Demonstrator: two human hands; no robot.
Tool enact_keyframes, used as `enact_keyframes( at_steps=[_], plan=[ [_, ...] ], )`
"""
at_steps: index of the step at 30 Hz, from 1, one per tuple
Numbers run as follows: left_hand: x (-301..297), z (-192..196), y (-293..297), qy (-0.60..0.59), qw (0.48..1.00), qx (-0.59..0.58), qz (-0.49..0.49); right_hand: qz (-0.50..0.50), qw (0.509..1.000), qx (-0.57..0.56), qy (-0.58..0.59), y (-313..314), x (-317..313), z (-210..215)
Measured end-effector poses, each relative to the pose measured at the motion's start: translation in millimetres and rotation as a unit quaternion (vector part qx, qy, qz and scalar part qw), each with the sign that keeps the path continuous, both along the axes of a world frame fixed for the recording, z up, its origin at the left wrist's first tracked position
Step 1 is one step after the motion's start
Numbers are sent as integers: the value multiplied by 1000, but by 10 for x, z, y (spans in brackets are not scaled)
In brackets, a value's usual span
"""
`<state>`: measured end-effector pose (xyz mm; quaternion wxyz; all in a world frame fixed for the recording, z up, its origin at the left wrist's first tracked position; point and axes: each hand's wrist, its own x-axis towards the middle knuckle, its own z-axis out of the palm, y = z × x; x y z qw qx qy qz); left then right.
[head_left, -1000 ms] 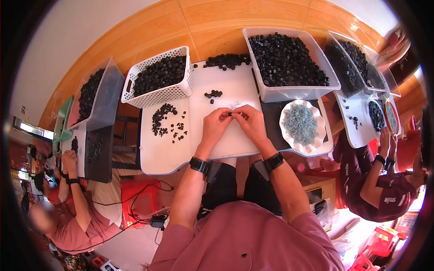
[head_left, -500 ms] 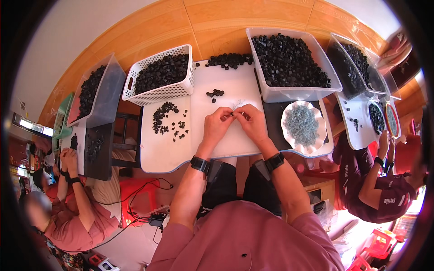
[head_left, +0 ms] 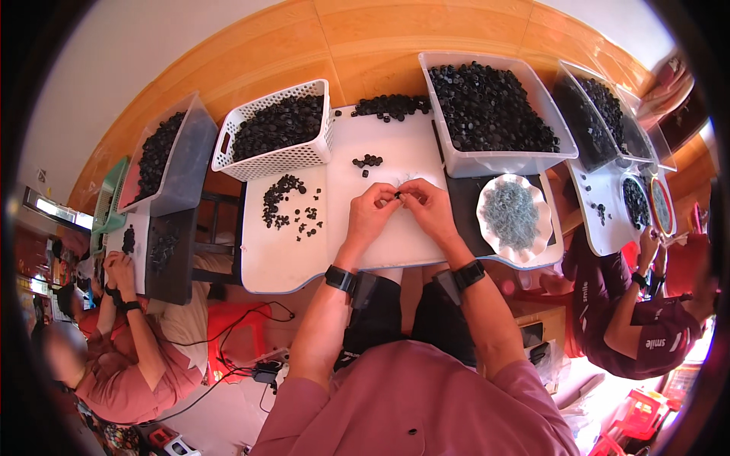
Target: Assembling small white plastic inserts into black circular plastic bases.
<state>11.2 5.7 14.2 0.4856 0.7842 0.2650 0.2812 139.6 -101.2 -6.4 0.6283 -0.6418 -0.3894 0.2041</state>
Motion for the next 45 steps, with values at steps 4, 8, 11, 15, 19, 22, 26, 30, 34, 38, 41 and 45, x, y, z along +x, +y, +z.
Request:
enact_keyframes(
  at_steps=[4,8,11,15,19,22,26,30,34,38,41,45],
  plan=[
    [-11,-16,17,8,1000,-11,3,15,1000,5,22,11,5,12],
    [-10,-29,33,7,1000,23,-18,32,995,20,90,9,20,20],
    [7,-42,61,-26,998,46,-24,15,998,3,56,-16,21,68],
    [-20,-56,307,-92,993,32,59,-63,996,-1,61,13,-44,141],
    [25,209,534,58,979,188,56,-128,991,29,-21,-19,21,63],
    [2,214,702,91,969,230,11,-135,989,45,-43,7,7,43],
    [-26,131,798,138,960,245,-9,-140,987,53,-54,11,-36,72],
    [5,88,596,97,985,145,-17,-146,988,42,-17,-46,-27,104],
    [-39,-29,268,15,998,-57,-37,-139,981,72,-117,-74,-62,159],
    [-78,-75,109,-22,995,-88,-32,-129,979,77,-137,-94,-139,230],
    [-84,-74,104,-35,995,-83,-47,-106,977,90,-162,-80,-153,229],
    [-91,-22,100,-12,996,-74,-50,-80,979,88,-163,-79,-141,211]
  ],
)
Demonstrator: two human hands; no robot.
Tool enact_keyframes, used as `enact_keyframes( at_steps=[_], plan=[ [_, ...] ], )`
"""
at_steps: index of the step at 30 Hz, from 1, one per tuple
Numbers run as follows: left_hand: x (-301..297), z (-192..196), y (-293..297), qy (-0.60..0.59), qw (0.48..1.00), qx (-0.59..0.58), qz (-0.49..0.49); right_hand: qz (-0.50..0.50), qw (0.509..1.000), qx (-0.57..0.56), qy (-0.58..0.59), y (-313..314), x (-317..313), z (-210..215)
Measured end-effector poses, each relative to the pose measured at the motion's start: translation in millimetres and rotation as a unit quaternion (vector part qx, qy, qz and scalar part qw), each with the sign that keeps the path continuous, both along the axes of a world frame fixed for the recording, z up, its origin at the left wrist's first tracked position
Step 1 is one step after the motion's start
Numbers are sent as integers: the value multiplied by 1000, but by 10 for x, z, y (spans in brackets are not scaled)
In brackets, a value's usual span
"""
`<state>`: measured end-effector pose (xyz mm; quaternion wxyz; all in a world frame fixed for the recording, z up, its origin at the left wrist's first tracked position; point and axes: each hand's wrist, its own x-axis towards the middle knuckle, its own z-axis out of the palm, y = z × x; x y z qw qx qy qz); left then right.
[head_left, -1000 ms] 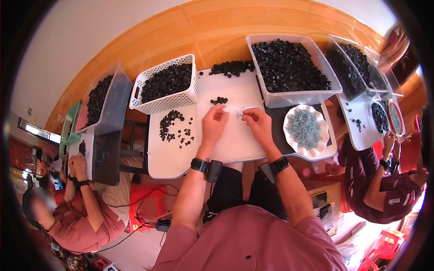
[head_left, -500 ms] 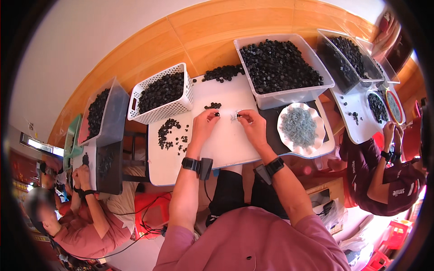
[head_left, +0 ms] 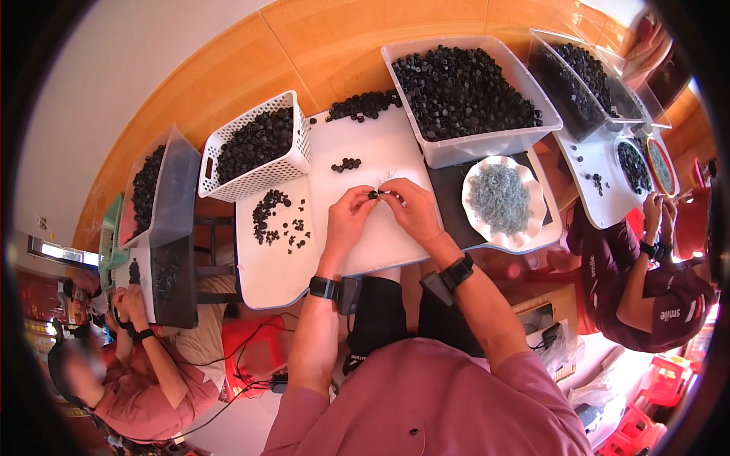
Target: Assembling small white plastic inserts into black circular plastic bases.
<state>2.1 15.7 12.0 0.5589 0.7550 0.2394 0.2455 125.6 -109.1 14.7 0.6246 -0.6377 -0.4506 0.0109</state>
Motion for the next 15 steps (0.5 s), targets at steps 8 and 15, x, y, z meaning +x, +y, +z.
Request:
enact_keyframes(
  at_steps=[8,15],
  plan=[
    [2,12,-7,5,999,34,-5,8,1000,-12,-17,26,5,-14],
    [-7,-61,23,-10,998,69,-7,8,999,-16,-47,48,9,-37]
  ],
)
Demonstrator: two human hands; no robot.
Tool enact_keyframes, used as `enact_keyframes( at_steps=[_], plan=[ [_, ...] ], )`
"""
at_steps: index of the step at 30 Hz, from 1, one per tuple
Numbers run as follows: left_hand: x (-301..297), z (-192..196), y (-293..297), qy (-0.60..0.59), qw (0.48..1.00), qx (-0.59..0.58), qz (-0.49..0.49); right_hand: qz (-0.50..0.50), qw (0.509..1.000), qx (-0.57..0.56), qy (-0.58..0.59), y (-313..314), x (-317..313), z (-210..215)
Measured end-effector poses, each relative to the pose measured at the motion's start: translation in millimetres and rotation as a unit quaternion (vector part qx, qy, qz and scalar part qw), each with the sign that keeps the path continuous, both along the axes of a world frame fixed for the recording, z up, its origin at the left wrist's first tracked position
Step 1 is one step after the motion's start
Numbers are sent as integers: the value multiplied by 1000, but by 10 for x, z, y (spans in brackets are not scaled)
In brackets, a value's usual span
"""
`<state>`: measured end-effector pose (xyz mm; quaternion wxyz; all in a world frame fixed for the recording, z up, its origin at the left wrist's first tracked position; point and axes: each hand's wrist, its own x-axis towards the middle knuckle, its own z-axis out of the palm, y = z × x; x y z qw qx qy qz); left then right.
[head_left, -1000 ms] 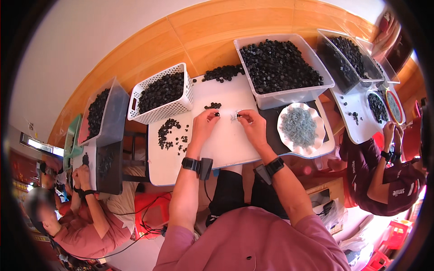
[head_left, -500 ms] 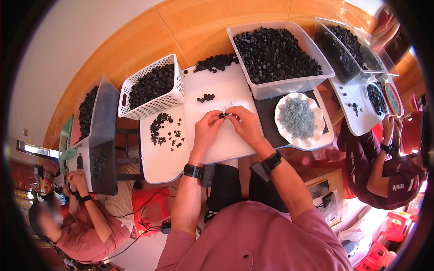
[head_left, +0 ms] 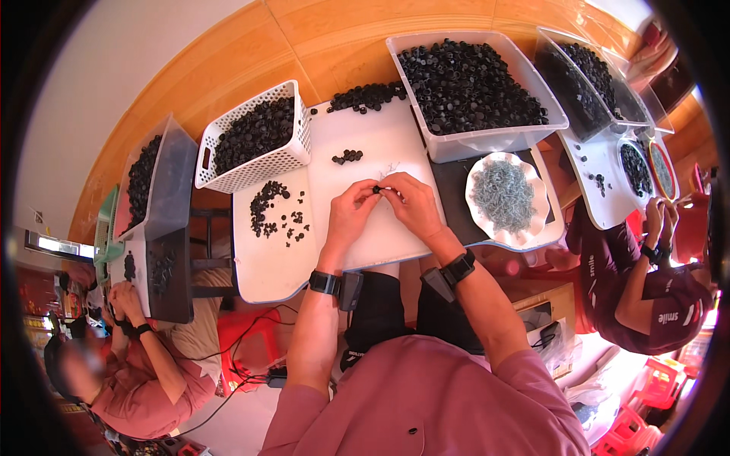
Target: Assembling small white plastic inserts into black circular plastic bases.
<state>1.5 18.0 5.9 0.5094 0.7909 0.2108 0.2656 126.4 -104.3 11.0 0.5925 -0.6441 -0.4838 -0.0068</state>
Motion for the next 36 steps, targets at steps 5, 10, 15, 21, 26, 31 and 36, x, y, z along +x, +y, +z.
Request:
enact_keyframes(
  at_steps=[5,10,15,21,26,31,36],
  plan=[
    [24,92,-52,28,999,-20,26,2,999,-22,29,-13,-16,6],
    [18,59,-47,35,998,-25,40,5,999,-15,38,-18,-6,-7],
    [16,40,-36,26,998,-38,40,19,997,-19,78,-13,21,-25],
    [18,46,-34,37,998,-28,39,10,993,-53,101,-23,25,-13],
    [14,85,-59,25,999,-2,33,12,989,-63,130,-17,29,-38],
    [-3,115,-57,47,998,32,24,15,988,-57,140,-20,24,-19],
    [-6,67,-57,19,1000,8,22,10,991,-65,118,-25,7,23]
  ],
)
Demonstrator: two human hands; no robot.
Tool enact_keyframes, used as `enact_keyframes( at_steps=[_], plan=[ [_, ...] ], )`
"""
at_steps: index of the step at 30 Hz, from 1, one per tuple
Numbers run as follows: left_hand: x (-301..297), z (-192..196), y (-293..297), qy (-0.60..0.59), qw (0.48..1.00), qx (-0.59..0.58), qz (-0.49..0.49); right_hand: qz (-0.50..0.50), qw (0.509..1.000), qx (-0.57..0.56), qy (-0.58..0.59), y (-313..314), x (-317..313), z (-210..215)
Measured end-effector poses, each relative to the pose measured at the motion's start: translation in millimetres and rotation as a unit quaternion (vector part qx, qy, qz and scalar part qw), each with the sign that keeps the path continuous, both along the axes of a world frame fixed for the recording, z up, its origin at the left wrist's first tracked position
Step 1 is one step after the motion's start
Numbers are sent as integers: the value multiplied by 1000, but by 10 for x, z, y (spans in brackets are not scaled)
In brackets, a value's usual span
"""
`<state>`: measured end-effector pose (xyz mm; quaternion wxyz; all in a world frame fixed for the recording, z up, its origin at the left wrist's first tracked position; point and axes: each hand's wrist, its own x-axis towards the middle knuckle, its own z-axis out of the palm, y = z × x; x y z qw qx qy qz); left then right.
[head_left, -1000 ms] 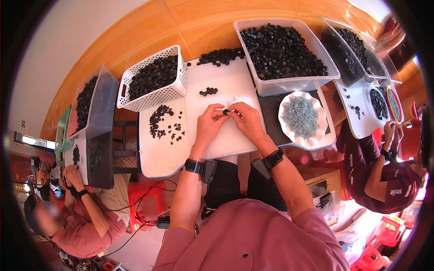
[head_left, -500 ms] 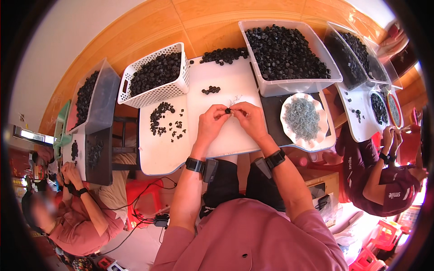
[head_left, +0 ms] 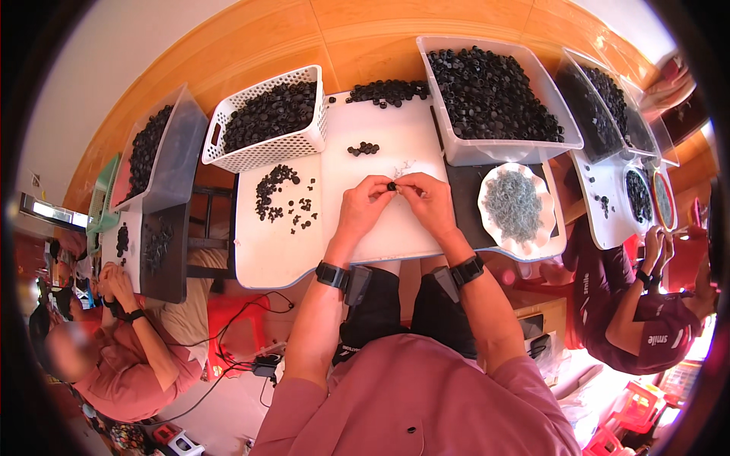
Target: Assembling small white plastic inserts into black circular plastic bases.
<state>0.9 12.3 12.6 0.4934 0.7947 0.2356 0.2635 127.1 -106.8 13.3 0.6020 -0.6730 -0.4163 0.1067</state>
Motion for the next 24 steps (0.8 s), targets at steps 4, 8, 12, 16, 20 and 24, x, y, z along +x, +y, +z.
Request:
enact_keyframes(
  at_steps=[4,8,12,16,20,24],
  plan=[
    [5,-15,-15,7,1000,15,10,5,1000,6,-12,-1,11,-7],
    [3,-7,-18,14,1000,25,9,9,1000,9,-6,3,15,-14],
    [-3,-43,-3,8,1000,24,8,16,999,15,-37,6,10,-3],
    [-1,-49,-13,3,1000,25,10,14,997,27,-72,4,11,-13],
    [4,-39,-14,6,999,33,9,10,994,36,-106,27,7,-59],
    [16,2,-11,29,999,38,13,-9,980,51,-191,28,-25,-81]
  ],
)
